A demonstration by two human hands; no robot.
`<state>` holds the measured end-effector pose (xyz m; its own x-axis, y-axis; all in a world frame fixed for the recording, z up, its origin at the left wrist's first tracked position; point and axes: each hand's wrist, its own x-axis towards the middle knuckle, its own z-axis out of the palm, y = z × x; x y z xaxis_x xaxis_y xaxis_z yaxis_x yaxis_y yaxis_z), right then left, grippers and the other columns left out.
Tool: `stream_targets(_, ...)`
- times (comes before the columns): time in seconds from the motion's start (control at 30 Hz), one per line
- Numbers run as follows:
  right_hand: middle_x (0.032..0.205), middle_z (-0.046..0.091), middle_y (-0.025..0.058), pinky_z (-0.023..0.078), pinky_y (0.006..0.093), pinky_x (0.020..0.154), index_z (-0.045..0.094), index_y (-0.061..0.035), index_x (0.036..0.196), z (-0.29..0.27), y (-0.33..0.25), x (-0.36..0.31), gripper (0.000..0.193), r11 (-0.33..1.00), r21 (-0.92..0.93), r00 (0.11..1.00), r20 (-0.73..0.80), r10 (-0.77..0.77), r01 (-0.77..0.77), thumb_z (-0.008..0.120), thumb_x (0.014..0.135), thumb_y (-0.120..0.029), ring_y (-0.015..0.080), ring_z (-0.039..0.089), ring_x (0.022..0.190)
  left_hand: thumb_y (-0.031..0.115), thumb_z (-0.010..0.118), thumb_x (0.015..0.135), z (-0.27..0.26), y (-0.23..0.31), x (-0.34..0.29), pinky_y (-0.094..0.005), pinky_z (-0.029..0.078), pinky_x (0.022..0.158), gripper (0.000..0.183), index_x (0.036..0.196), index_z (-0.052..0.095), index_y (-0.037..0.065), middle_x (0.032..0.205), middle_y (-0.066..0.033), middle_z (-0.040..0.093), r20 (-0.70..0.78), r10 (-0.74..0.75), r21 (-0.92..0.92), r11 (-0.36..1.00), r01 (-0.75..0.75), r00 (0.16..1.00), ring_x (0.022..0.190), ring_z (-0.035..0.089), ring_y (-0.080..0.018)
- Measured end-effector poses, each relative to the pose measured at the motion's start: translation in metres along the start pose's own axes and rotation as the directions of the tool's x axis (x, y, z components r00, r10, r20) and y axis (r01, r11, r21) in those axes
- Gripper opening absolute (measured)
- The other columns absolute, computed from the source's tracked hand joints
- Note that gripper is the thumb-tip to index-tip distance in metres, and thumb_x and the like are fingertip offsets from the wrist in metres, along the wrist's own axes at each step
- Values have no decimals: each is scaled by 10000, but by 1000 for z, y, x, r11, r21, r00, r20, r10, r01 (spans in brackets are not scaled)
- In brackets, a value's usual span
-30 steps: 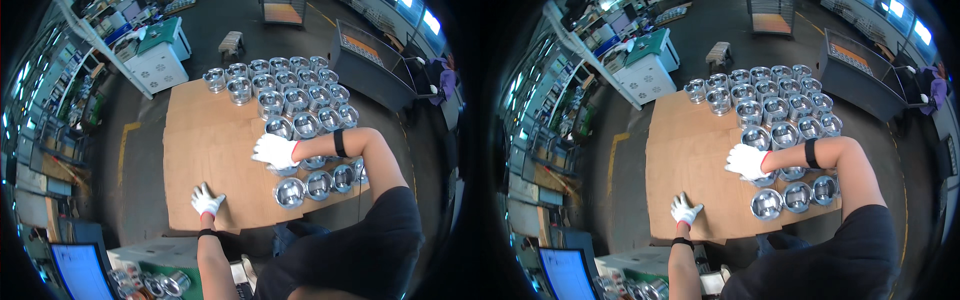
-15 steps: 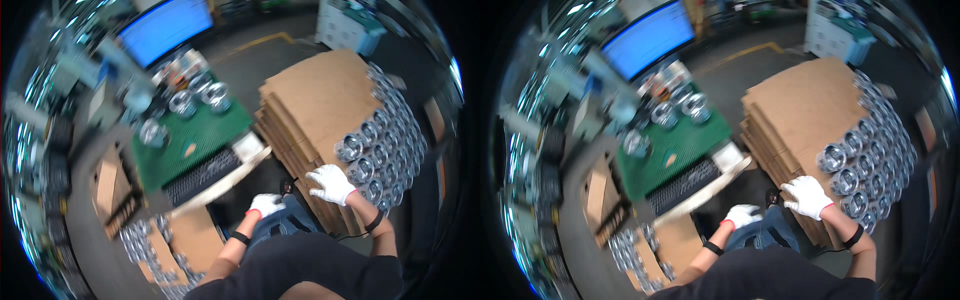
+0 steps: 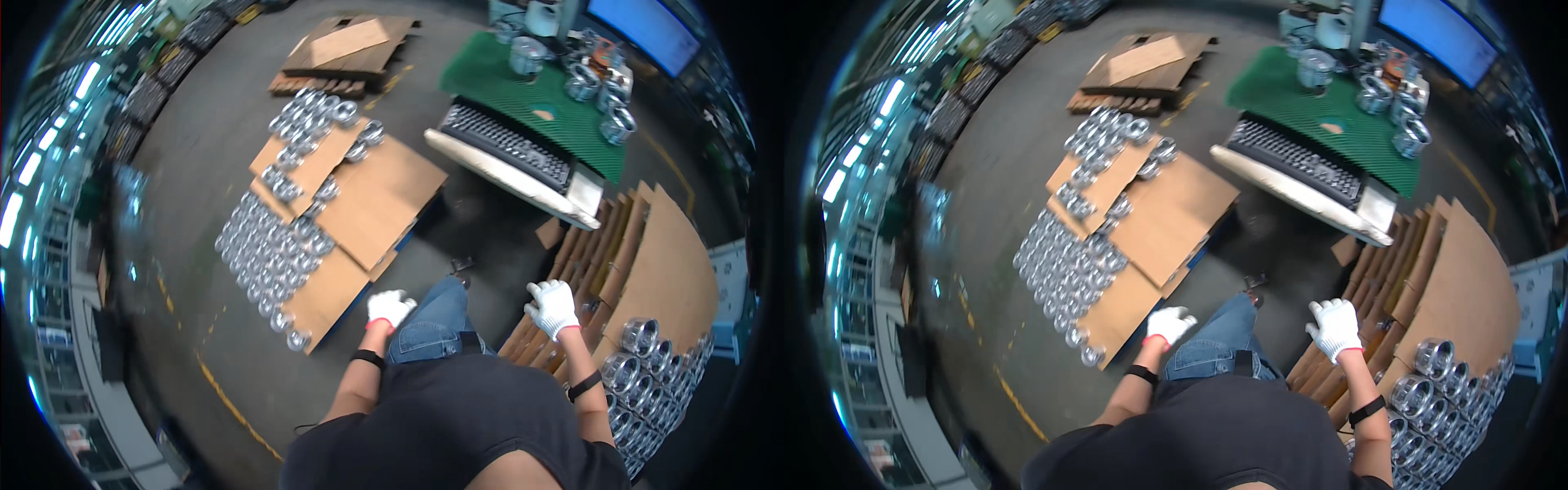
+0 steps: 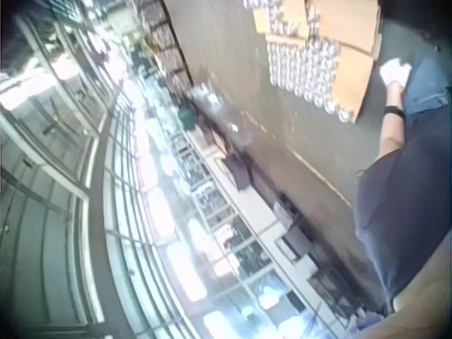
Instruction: Inspecting pistons with a measuring machine and placing them onto a pallet in an organized fashion.
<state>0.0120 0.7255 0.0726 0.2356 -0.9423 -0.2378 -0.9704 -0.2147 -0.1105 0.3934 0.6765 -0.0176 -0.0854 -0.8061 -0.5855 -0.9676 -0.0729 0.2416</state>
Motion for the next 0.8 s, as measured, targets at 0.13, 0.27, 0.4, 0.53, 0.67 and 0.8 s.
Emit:
stream_targets(0.13, 989, 706, 138, 490, 437, 847, 680, -73, 1134, 32, -41, -10, 434, 971, 225, 991, 77, -106, 86, 718, 800, -348, 310, 643, 941, 497, 572, 888, 41, -45, -45, -364, 435, 1050, 569, 1230, 662, 52, 1268, -154, 647, 49, 18, -384, 923, 2, 999, 1203, 591, -308)
stream_targets(0.27, 986, 713, 129, 501, 430, 866, 698, -72, 1106, 43, -75, -6, 402, 987, 74, 976, 155, -150, 140, 699, 807, -341, 324, 648, 951, 467, 548, 850, 29, -71, -63, -424, 461, 980, 455, 1090, 734, 127, 1127, -157, 697, -178, -17, -139, 990, -8, 984, 1083, 639, -324)
stream_targets(0.4, 1007, 708, 148, 491, 421, 881, 694, -62, 1130, 40, -130, 25, 405, 958, 142, 954, 136, -269, 250, 696, 818, -319, 326, 643, 968, 468, 552, 880, 22, -94, -80, -418, 446, 991, 480, 1131, 707, 89, 1134, -152, 694, -146, 33, -223, 973, -65, 989, 1114, 625, -298)
stream_targets(0.53, 927, 710, 140, 498, 424, 812, 706, -83, 1067, 51, -207, 71, 361, 865, 118, 865, 64, -497, 488, 706, 790, -315, 316, 657, 884, 495, 524, 897, 23, -133, -94, -422, 440, 1002, 493, 1163, 693, 115, 1169, -138, 683, -37, 191, -224, 955, -194, 981, 1133, 609, -322)
stream_targets(0.67, 902, 709, 149, 506, 446, 816, 702, -64, 1070, 63, -310, 120, 374, 780, 143, 774, 106, -624, 609, 683, 807, -329, 340, 660, 874, 499, 551, 901, 32, -212, -113, -415, 413, 1035, 478, 1168, 687, 126, 1195, -114, 677, -57, 92, -303, 947, -105, 994, 1173, 588, -293)
stream_targets(0.8, 955, 704, 159, 502, 459, 849, 704, -85, 1068, 89, -420, 174, 389, 708, 249, 618, 356, -701, 660, 634, 831, -385, 357, 653, 929, 510, 573, 877, 46, -306, -135, -403, 398, 1021, 473, 1149, 694, 142, 1180, -87, 683, -66, -121, -280, 955, 98, 990, 1177, 582, -258)
